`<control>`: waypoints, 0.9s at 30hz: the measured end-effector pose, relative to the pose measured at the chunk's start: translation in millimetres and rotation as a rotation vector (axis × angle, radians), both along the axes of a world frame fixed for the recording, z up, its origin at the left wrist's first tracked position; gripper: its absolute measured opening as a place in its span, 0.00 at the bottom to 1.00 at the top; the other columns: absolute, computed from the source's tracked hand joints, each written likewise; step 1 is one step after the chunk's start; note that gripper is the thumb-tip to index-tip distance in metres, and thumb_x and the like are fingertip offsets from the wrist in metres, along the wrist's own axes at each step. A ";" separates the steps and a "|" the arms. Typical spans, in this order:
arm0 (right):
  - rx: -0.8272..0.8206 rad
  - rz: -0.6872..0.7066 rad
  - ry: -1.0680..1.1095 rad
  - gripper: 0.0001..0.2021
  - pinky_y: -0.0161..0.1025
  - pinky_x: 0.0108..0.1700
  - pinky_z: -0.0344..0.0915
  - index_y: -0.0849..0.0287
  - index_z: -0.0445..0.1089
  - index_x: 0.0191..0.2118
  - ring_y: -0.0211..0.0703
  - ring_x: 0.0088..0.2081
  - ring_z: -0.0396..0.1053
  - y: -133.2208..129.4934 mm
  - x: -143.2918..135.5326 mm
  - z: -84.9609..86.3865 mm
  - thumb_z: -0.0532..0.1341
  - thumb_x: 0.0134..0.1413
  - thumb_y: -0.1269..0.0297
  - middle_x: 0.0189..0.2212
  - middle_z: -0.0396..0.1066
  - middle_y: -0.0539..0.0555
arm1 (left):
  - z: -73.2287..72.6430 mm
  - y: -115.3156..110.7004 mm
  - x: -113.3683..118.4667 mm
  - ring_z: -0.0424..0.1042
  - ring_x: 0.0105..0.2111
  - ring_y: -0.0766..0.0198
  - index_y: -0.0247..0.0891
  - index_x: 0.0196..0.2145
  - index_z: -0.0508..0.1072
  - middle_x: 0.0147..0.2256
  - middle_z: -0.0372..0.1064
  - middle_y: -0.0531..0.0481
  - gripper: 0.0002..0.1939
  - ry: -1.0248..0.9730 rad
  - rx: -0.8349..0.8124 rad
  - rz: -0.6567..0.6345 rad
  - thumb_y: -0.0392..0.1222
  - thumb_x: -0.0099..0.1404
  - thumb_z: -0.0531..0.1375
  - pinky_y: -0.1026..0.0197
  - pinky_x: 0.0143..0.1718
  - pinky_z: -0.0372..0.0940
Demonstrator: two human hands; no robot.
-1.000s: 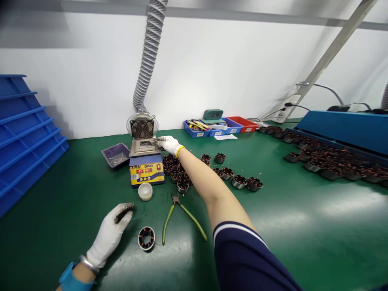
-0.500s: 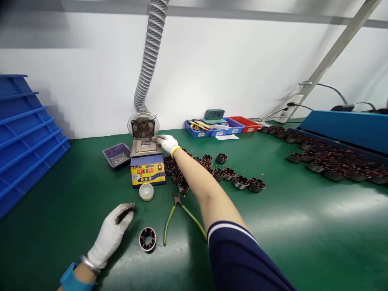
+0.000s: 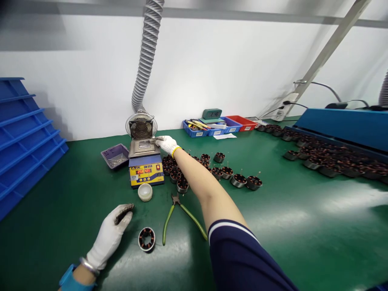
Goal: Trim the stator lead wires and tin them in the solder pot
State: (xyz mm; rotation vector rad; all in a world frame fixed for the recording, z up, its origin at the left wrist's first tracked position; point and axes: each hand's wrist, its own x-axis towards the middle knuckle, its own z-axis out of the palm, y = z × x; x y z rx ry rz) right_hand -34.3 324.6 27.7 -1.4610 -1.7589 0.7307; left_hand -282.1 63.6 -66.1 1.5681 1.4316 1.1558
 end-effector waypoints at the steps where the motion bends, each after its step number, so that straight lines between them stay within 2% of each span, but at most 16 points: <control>1: -0.004 0.004 0.001 0.13 0.42 0.51 0.68 0.58 0.76 0.49 0.41 0.41 0.74 -1.4 1.3 0.3 0.64 0.60 0.63 0.37 0.79 0.49 | -0.1 0.1 0.1 0.78 0.45 0.51 0.36 0.40 0.79 0.43 0.78 0.39 0.20 -0.002 0.000 0.001 0.54 0.60 0.61 0.49 0.51 0.72; 4: -0.014 0.015 0.017 0.13 0.38 0.48 0.69 0.58 0.76 0.50 0.39 0.39 0.74 -4.2 2.5 0.6 0.62 0.60 0.66 0.37 0.79 0.49 | -0.4 0.3 0.1 0.78 0.45 0.51 0.36 0.40 0.79 0.43 0.78 0.39 0.19 -0.007 -0.003 0.004 0.54 0.59 0.61 0.49 0.52 0.71; 8: 0.001 -0.006 0.045 0.14 0.46 0.50 0.71 0.62 0.73 0.51 0.43 0.43 0.75 -2.7 -2.8 0.2 0.62 0.63 0.61 0.44 0.77 0.55 | -0.6 -0.1 0.1 0.77 0.45 0.51 0.35 0.40 0.79 0.44 0.78 0.39 0.20 -0.011 -0.020 0.001 0.54 0.59 0.60 0.48 0.52 0.71; 12: 0.015 -0.014 0.053 0.15 0.52 0.55 0.69 0.62 0.73 0.49 0.47 0.49 0.73 2.1 -8.4 -0.5 0.63 0.64 0.57 0.47 0.75 0.56 | -0.1 -0.3 0.2 0.77 0.46 0.51 0.35 0.41 0.79 0.44 0.78 0.39 0.21 -0.015 -0.031 -0.010 0.54 0.60 0.60 0.48 0.53 0.70; 16: 0.004 0.014 0.053 0.14 0.49 0.52 0.70 0.62 0.74 0.49 0.44 0.44 0.75 3.7 -5.4 -0.5 0.63 0.63 0.59 0.42 0.77 0.54 | 0.3 0.0 0.3 0.77 0.46 0.51 0.35 0.41 0.79 0.44 0.78 0.38 0.21 -0.019 -0.035 -0.014 0.55 0.60 0.60 0.48 0.53 0.70; 19: -0.006 0.034 0.055 0.13 0.42 0.47 0.70 0.61 0.76 0.49 0.40 0.38 0.75 1.2 0.5 -0.1 0.64 0.59 0.64 0.37 0.79 0.51 | 1.7 0.1 0.4 0.77 0.46 0.50 0.35 0.41 0.78 0.44 0.78 0.38 0.22 -0.015 -0.039 -0.019 0.55 0.60 0.59 0.48 0.53 0.70; 22: -0.021 0.039 0.059 0.14 0.39 0.42 0.71 0.62 0.76 0.48 0.38 0.33 0.74 -1.3 4.1 -0.1 0.64 0.58 0.64 0.34 0.78 0.50 | 3.9 -0.2 0.8 0.77 0.46 0.50 0.34 0.41 0.78 0.44 0.78 0.38 0.22 -0.010 -0.041 -0.027 0.56 0.59 0.59 0.47 0.53 0.70; 24: -0.028 0.031 0.063 0.14 0.40 0.40 0.71 0.63 0.75 0.49 0.38 0.32 0.73 -1.4 3.5 -0.3 0.63 0.61 0.61 0.34 0.77 0.51 | 4.4 -0.3 1.0 0.77 0.46 0.50 0.35 0.41 0.78 0.44 0.78 0.38 0.22 -0.011 -0.045 -0.029 0.56 0.59 0.59 0.47 0.53 0.70; 27: -0.024 0.014 0.060 0.15 0.43 0.43 0.72 0.63 0.73 0.49 0.40 0.37 0.74 0.7 0.0 -0.1 0.62 0.64 0.57 0.39 0.76 0.53 | 3.3 0.1 1.0 0.77 0.46 0.50 0.35 0.41 0.78 0.45 0.78 0.38 0.22 -0.014 -0.046 -0.023 0.56 0.59 0.59 0.47 0.54 0.70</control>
